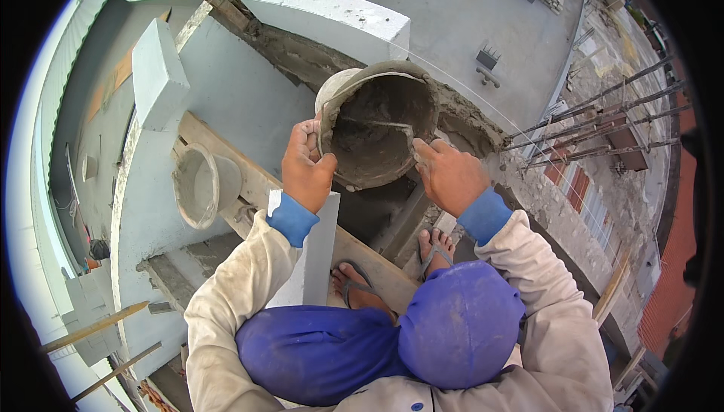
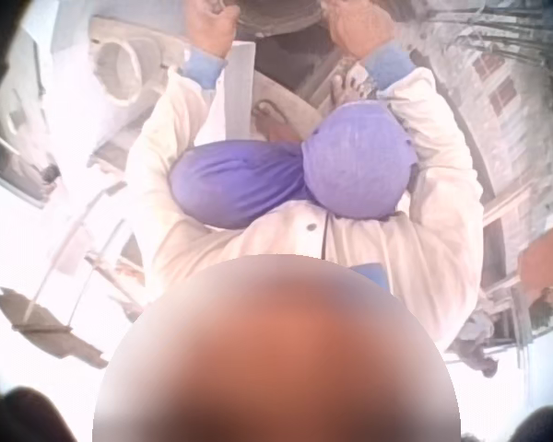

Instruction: The person scoops cement from a bucket with a trowel and applies it to a white block. They place the block onto a concrete ledge, then use a hammer to tap it into position. The person repeats this process with additional blocks, adjusting their position on the scaffolding as needed.

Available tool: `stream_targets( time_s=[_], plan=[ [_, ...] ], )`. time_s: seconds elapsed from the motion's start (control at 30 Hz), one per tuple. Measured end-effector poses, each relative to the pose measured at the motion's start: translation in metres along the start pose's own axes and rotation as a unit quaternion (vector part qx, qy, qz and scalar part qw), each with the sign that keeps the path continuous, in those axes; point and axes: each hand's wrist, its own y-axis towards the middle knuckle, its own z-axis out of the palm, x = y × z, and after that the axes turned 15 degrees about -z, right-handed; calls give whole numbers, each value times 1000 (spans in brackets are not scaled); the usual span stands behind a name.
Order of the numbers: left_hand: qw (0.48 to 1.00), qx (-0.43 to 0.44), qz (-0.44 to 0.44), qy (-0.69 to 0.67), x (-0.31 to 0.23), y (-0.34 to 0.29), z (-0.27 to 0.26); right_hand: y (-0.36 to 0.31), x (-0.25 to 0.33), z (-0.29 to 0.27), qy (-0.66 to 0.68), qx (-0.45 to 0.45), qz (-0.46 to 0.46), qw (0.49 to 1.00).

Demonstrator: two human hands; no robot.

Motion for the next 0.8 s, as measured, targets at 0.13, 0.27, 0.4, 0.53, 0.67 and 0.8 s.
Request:
stream_targets(
  time_s=[0.13, 0.27, 0.4, 0.53, 0.67, 0.8],
  plan=[
    [998, -9, 55, 26, 3, -5, 2, 0, -12, -1, 76, 60, 9, 995],
    [999, -41, 23, 15, -3, -6, -5, 1, -21, 1, 168, -65, -6, 984],
    [998, -8, 58, 15, 1, -2, 2, 4, -22, 13, 308, 19, 70, 949],
    [999, -27, 11, -20, 9, 6, 3, 0, -18, 33, 696, 120, 176, 686],
    [988, -63, -100, -103, 17, 25, -12, -26, -36, 37, 848, 112, 193, 481],
    [956, -116, -183, -198, 25, 31, -42, -59, -59, 23, 883, 64, 221, 409]
  ],
)
